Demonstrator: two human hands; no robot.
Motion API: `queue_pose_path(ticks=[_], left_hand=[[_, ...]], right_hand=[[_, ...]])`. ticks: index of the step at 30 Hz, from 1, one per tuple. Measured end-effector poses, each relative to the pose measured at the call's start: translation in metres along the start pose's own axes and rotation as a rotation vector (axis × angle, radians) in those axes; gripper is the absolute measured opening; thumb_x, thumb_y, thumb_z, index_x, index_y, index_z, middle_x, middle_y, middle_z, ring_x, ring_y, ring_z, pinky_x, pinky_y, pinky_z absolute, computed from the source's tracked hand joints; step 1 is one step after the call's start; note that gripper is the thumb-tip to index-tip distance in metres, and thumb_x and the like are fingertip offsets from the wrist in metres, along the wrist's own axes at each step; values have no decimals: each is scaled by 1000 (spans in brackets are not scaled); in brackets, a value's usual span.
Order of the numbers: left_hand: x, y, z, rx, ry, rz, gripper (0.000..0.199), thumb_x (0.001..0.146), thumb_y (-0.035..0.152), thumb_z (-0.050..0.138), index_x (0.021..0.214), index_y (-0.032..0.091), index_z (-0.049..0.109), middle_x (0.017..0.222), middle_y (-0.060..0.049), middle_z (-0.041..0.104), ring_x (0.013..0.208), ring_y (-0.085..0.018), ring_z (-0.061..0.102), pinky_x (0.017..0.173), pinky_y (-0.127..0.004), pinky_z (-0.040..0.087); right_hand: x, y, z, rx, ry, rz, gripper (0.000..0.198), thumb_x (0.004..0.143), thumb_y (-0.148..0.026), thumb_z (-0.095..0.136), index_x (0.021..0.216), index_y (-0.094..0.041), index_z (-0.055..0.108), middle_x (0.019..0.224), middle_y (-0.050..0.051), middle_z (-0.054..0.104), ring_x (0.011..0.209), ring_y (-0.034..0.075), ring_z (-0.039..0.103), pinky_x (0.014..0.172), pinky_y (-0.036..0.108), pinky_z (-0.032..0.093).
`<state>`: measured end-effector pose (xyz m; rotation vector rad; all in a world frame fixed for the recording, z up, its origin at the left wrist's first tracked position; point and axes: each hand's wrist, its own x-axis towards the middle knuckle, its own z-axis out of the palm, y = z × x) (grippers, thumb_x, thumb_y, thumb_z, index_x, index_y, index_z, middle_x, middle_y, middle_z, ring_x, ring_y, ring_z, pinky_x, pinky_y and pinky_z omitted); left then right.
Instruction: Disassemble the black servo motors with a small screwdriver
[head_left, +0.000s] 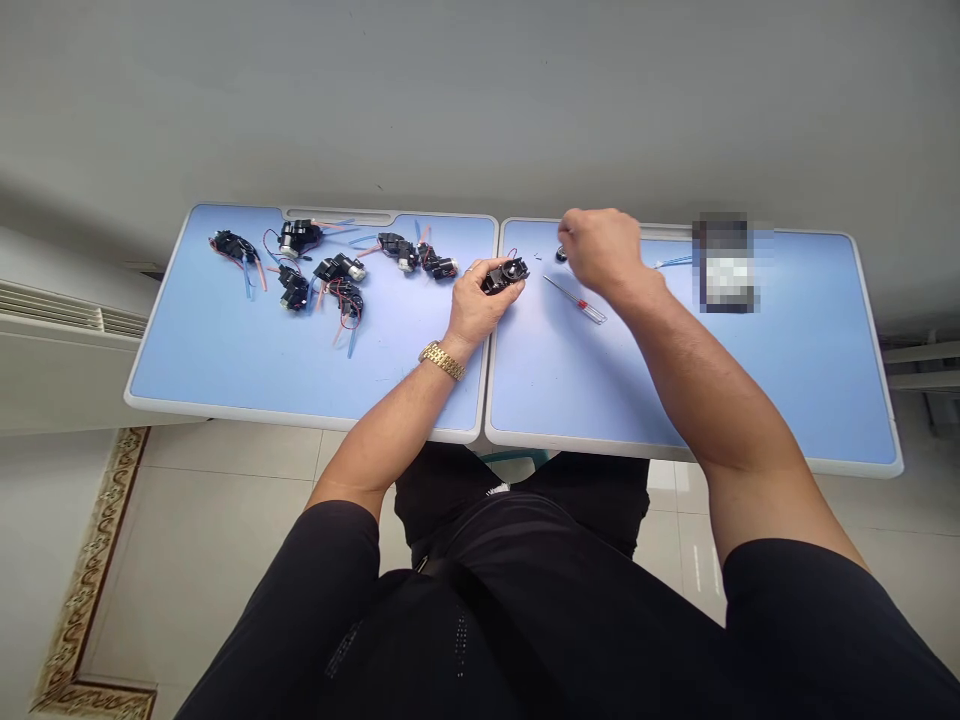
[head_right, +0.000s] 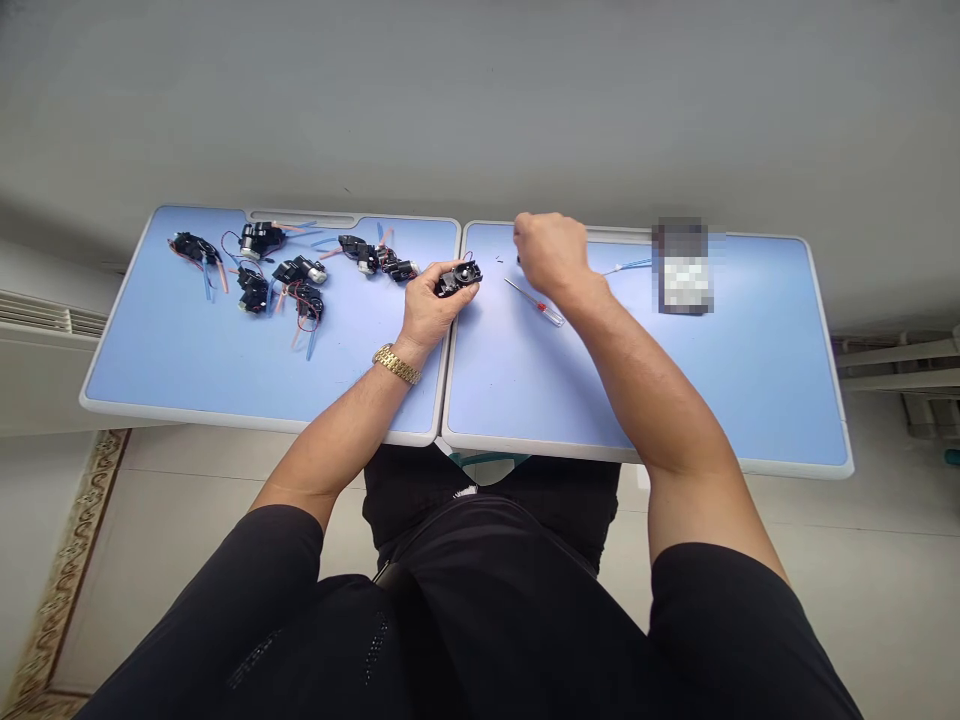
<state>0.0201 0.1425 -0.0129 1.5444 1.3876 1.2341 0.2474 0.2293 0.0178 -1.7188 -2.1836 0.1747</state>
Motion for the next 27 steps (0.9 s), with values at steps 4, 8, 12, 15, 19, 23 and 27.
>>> queue_pose_path(ticks=[4,8,12,15,19,23,27], left_hand=[[0,0,0,-6,-1,4,30,88,25,88,118,25,83,119,-5,82,110,-23,75,104,-38,61],[-1,1,0,43,-21,24,30,88,23,88,117,25,83,120,-5,82,112,-25,75,107,-40,60],[-2,4,0,107,-56,71,33,87,19,88,118,26,82,120,-5,81,114,-25,74,108,-41,58],[-4,5,0,149,-89,100,34,87,18,88,119,27,81,120,-4,80,115,-26,74,108,-41,58],[-6,6,1,192,-111,125,32,88,19,87,119,27,80,123,-5,79,116,-26,74,109,-41,57],[-7,5,2,282,-119,153,31,92,21,84,121,27,78,124,-5,78,116,-26,74,109,-41,58],[-9,5,3,353,-144,165,27,97,24,80,124,26,75,126,-6,77,116,-25,73,109,-41,58]], right_hand=[[-15,24,-27,152,154,54,18,104,-35,62,94,-29,75,84,10,78,93,34,69,89,53,53],[-50,9,-36,241,93,81,15,98,-27,62,94,-26,77,88,9,78,88,32,72,88,52,54],[-80,-26,-31,398,88,-3,15,95,-26,62,93,-25,77,91,6,80,81,25,71,83,43,55],[-87,-43,-27,438,71,-50,18,99,-29,60,94,-26,77,94,5,82,81,23,69,85,41,55],[-85,-49,-23,447,63,-72,19,99,-27,59,97,-25,78,95,6,82,83,24,69,84,39,55],[-86,-47,-16,469,66,-103,18,99,-26,60,98,-25,78,95,6,81,84,24,68,83,39,55],[-86,-45,-9,490,121,-196,19,102,-25,61,103,-23,80,98,7,80,90,25,69,88,41,54]])
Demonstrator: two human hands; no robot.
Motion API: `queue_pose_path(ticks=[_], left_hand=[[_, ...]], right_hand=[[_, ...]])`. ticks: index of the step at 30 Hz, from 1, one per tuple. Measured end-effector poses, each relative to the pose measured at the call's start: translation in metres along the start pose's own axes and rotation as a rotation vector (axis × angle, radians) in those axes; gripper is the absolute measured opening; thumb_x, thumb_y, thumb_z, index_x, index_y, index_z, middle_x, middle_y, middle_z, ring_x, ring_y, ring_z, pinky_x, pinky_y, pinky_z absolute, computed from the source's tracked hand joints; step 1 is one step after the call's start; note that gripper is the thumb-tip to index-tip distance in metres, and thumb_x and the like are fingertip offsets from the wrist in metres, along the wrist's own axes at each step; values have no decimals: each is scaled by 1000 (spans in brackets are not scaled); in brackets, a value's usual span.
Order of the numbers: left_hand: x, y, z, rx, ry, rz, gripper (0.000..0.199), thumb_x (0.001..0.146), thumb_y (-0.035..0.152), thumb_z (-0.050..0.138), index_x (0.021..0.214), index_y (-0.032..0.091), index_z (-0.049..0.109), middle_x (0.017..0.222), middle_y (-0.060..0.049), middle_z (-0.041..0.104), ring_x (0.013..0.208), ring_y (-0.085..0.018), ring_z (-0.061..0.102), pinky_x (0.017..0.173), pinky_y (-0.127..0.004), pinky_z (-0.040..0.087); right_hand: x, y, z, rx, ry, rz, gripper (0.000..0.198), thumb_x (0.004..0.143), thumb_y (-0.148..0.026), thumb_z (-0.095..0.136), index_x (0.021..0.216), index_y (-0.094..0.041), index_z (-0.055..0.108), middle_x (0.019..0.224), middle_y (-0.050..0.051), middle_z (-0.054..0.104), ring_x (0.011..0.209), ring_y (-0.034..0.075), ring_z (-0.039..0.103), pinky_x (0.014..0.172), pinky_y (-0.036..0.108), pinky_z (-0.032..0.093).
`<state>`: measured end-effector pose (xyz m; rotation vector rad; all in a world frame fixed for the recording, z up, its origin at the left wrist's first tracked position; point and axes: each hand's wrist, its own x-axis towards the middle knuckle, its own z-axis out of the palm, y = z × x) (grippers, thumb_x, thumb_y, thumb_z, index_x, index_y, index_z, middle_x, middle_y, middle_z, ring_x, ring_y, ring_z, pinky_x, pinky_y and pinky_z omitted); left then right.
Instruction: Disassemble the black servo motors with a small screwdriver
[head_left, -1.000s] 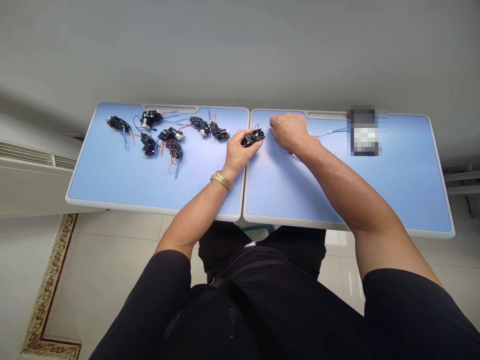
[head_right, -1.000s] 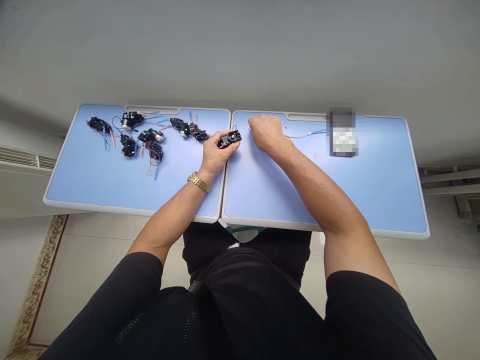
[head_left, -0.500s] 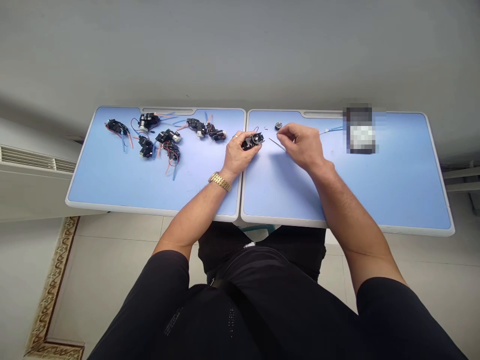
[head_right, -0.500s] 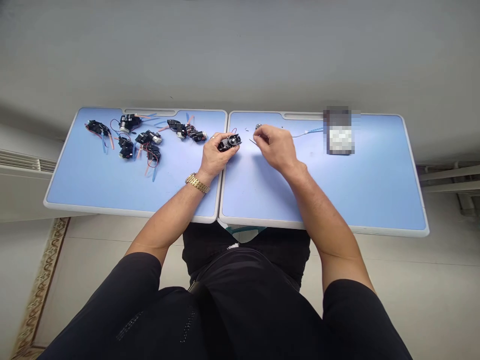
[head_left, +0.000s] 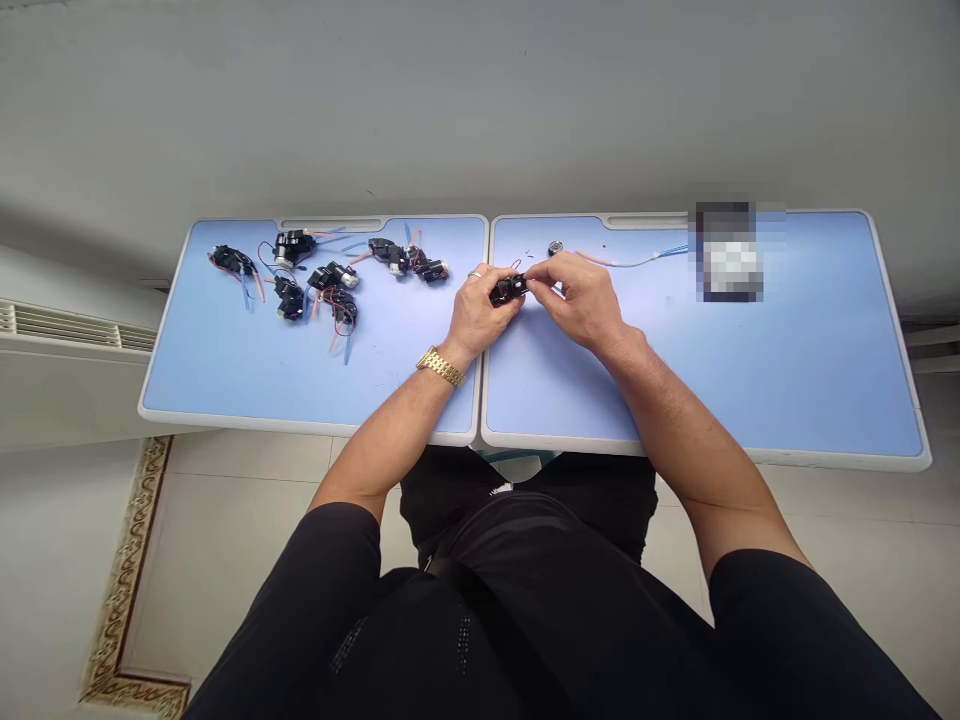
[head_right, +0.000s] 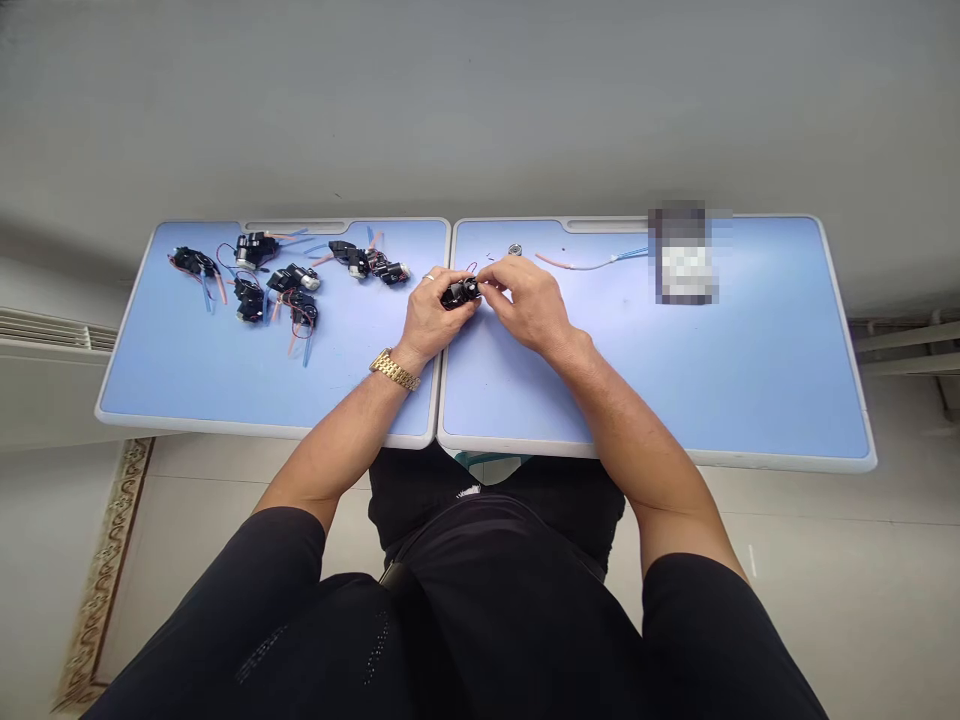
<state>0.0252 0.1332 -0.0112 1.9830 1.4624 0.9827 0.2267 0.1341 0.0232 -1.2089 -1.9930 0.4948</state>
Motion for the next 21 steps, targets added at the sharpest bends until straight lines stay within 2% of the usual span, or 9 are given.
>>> queue_pose_path(ticks=[2,6,15,21], left_hand=[[0,0,1,19,-18,7,25,98,24,80,123,26,74,124,-6,76,115,-25,73,107,-41,58],[-1,2,3,63,-59,13,20,98,22,78,117,24,73,118,-7,74,111,-26,72,104,-41,58],[0,9,5,114,-107,-41,16,98,17,75,113,23,69,117,-9,72,113,-27,69,100,-41,57],[0,10,4,112,-98,-67,17,96,15,75,108,23,66,117,-9,71,110,-27,68,97,-41,56]], right_hand=[[3,0,1,-29,-20,-36,21,106,-26,60,107,-24,81,103,8,79,97,27,69,94,43,53],[13,-3,1,-139,-148,-29,21,107,-29,62,108,-25,82,109,10,76,107,30,65,97,46,50],[30,-25,-15,-373,-384,3,23,106,-23,59,99,-22,81,107,12,76,105,30,60,80,41,38],[38,-39,-18,-482,-466,-12,26,105,-18,55,97,-20,80,104,12,77,100,29,60,75,39,29]])
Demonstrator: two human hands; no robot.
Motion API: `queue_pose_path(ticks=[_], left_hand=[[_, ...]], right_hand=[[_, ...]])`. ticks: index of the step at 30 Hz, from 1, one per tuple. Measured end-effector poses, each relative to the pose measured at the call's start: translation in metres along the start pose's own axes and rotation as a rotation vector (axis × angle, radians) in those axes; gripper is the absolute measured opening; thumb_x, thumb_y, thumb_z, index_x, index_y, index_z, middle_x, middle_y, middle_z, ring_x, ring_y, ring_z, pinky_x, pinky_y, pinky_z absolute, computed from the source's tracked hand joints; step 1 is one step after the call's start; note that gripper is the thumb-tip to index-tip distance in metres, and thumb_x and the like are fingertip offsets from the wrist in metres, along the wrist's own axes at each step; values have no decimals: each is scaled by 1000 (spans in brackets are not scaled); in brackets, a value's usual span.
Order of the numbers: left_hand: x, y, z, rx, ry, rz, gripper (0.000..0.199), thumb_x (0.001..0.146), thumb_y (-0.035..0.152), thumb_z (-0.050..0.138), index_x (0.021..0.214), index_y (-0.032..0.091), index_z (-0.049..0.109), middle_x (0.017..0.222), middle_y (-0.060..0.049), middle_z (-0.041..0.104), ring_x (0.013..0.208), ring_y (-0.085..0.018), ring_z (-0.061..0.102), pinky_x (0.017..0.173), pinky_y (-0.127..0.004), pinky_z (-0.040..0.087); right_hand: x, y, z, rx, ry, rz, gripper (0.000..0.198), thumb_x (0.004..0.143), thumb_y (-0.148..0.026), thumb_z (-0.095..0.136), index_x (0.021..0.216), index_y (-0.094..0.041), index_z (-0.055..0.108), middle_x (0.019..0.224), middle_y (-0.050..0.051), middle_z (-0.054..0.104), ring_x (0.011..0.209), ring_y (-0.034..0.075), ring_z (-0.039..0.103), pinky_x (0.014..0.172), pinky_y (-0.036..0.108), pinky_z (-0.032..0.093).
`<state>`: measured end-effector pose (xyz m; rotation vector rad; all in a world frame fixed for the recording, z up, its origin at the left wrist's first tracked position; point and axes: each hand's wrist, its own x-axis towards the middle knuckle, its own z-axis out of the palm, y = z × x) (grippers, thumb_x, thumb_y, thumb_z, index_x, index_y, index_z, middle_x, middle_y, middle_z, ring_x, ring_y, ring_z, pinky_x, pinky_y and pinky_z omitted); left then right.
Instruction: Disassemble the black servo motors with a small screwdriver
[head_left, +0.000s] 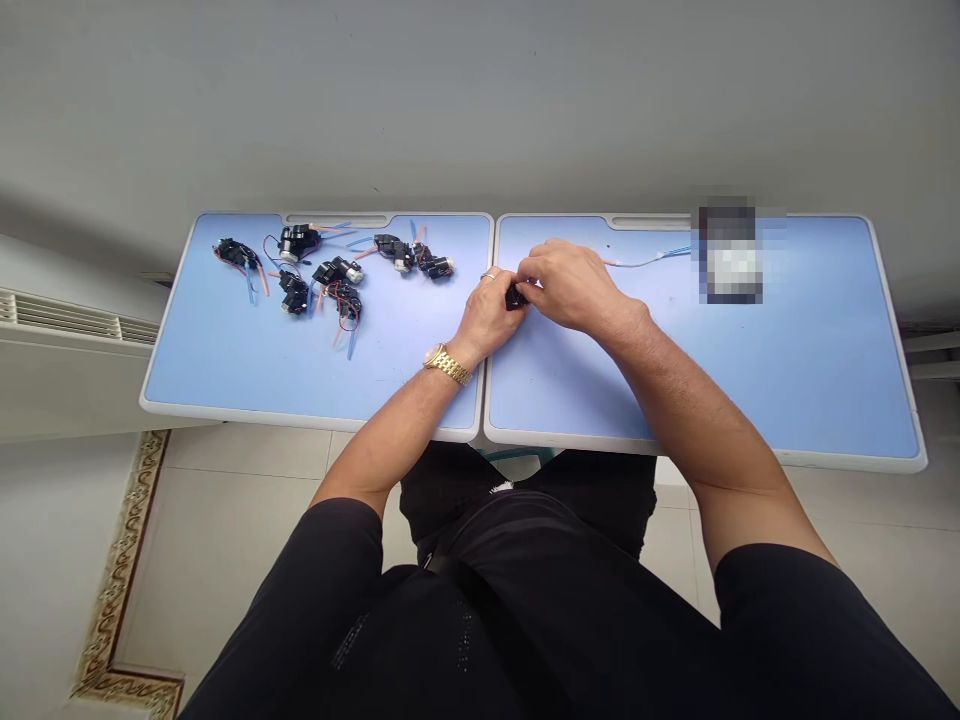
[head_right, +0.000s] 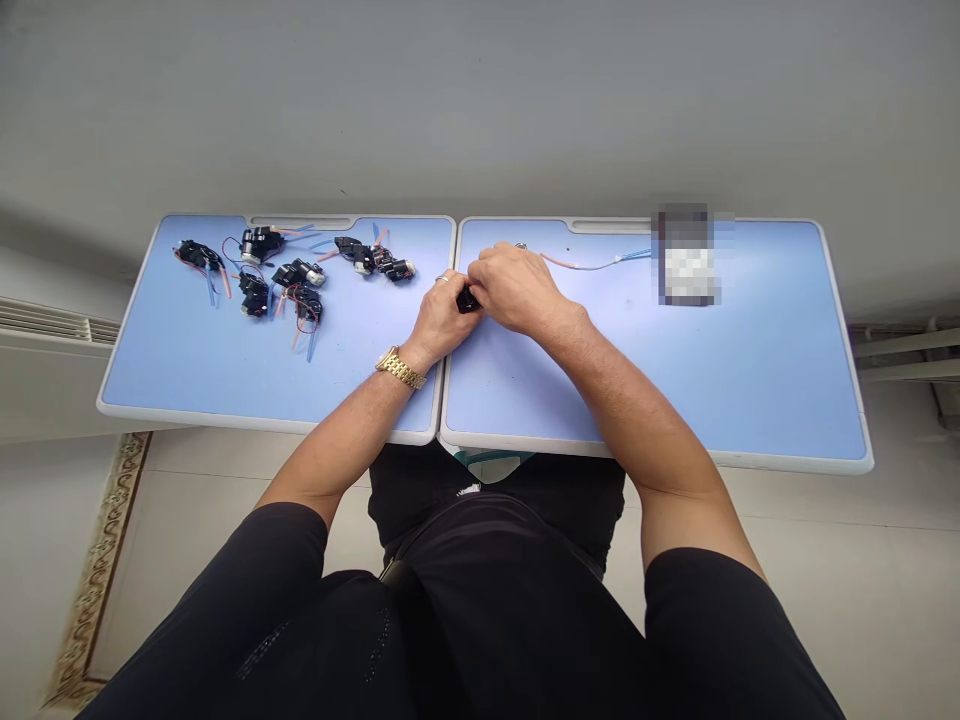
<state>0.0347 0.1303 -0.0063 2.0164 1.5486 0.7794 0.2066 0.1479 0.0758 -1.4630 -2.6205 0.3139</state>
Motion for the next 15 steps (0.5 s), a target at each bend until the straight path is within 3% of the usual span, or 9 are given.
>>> queue_pose_path(ticks=[9,15], left_hand=[[2,-2,1,8,4,-11,17,96,19,79,103,23,63,111,-9,70,108,-29,67,94,-42,55],[2,0,1,18,-10,-28,18,96,19,79,102,23,62,115,-10,69,108,-29,67,94,-42,54]], right_hand=[[7,-6,-2,-142,-94,3,34,110,-15,44,113,-13,78,111,21,76,99,31,61,77,40,31],[12,-2,-14,-66,-212,42,28,106,-17,53,117,-16,78,103,14,78,90,27,63,76,38,34]])
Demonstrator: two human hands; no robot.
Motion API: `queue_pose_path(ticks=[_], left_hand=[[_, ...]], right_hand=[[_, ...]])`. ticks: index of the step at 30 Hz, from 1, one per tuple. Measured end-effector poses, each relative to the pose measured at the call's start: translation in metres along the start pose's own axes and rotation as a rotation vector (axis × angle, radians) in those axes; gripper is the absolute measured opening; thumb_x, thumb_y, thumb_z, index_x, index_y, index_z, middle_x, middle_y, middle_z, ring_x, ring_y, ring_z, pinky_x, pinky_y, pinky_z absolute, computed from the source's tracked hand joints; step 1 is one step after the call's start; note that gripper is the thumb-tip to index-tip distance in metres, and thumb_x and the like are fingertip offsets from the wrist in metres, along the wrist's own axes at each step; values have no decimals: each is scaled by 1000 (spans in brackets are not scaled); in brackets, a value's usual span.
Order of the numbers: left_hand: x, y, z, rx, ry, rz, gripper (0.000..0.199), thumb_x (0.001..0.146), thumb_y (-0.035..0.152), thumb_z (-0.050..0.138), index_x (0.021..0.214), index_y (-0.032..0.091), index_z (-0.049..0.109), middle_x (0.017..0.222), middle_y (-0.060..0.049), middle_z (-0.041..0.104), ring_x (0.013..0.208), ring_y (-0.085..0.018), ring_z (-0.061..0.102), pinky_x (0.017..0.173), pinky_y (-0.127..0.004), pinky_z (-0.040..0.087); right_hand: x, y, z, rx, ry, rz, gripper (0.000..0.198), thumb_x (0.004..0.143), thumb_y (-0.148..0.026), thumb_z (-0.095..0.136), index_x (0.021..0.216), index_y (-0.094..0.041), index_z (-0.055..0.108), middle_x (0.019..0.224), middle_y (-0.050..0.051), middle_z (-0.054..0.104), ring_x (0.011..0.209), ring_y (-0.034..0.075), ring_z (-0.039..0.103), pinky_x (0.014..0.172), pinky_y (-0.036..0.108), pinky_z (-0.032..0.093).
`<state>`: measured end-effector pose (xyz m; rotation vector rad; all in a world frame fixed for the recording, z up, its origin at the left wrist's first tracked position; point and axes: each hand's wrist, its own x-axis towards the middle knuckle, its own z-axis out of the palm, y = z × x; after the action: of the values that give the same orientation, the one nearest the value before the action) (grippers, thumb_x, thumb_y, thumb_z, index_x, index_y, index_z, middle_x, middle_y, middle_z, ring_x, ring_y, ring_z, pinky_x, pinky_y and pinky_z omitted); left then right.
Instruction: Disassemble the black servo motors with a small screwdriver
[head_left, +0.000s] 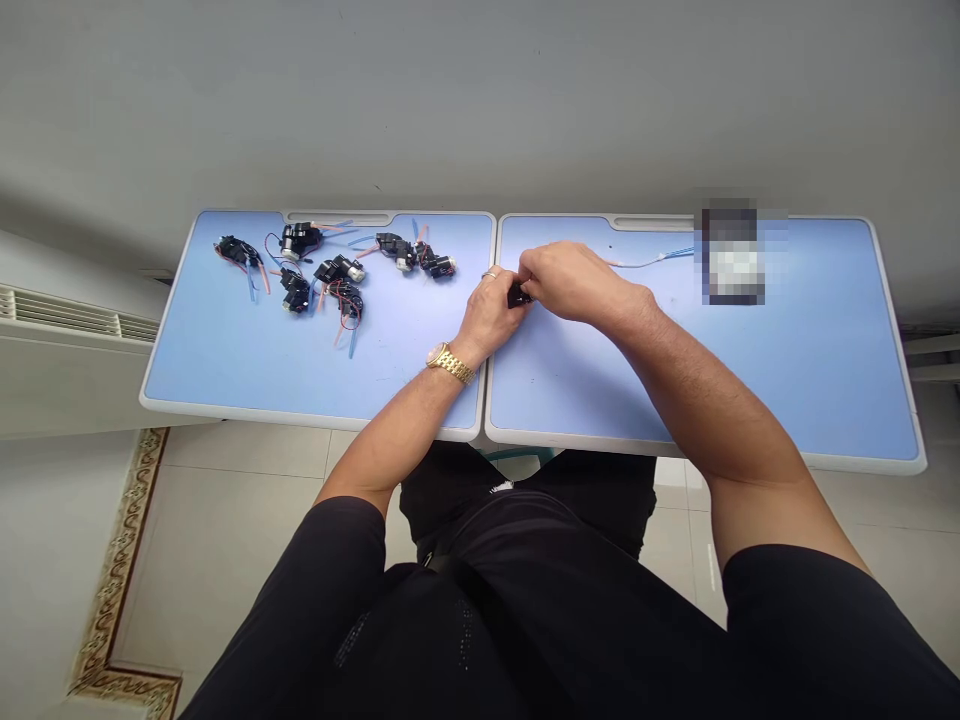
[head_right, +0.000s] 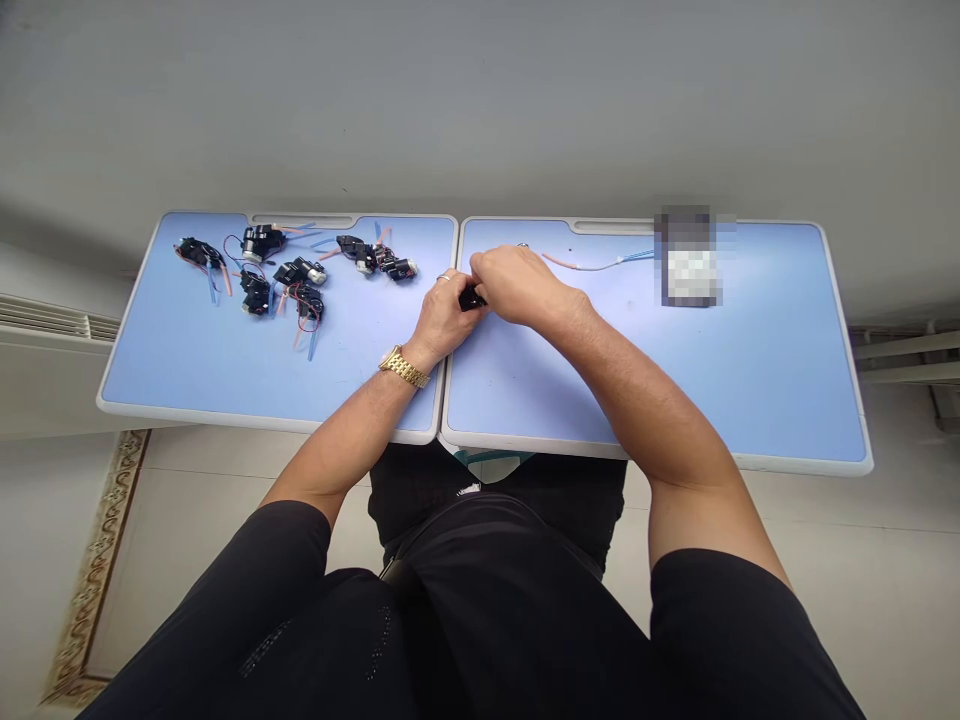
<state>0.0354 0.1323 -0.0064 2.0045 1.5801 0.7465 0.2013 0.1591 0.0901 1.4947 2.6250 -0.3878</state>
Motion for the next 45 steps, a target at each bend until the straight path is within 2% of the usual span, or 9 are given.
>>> queue_pose_path(ticks=[5,11,19,24,33,41,45], left_hand=[[0,0,0,17,-1,4,19,96,18,79,105,23,63,117,-10,70,109,-29,68,95,-41,55],[-1,-2,0,14,2,9,17,97,19,79,107,23,65,116,-10,70,108,-29,68,97,-42,56],[-1,-2,-2,5,-8,38,20,95,14,78,109,24,68,118,-9,71,112,-28,69,101,-42,56],[0,-3,-2,14,-2,33,19,95,16,79,109,24,68,117,-9,72,109,-28,69,99,-42,57],[1,-2,-3,7,7,32,20,94,15,80,109,23,69,114,-8,72,110,-28,70,100,-42,57],[0,-2,-5,-9,14,25,22,93,15,80,109,24,69,112,-7,72,107,-28,69,99,-41,57],[0,-2,-5,-1,5,23,21,93,13,80,110,23,70,113,-8,72,108,-28,69,99,-41,56]], right_hand=[[6,-3,-9,6,-47,43,27,103,-15,55,113,-18,80,100,14,78,86,27,62,70,37,36],[7,-3,-1,-107,0,-19,31,98,-6,57,119,-16,77,101,17,78,81,27,61,72,39,38],[6,15,6,-2,-6,-47,20,109,-20,55,114,-21,74,97,14,76,81,28,61,72,40,38],[5,10,4,-14,-11,-26,23,107,-16,56,119,-19,75,103,15,78,83,28,62,75,39,37],[3,10,3,-26,-4,-44,25,106,-15,55,121,-19,75,98,13,78,81,28,63,72,38,34],[9,15,-2,59,-1,-31,24,108,-26,59,111,-25,82,96,11,80,83,26,65,71,37,37],[10,11,-11,69,-40,-3,22,104,-23,61,108,-27,83,97,11,81,86,27,67,72,37,38]])
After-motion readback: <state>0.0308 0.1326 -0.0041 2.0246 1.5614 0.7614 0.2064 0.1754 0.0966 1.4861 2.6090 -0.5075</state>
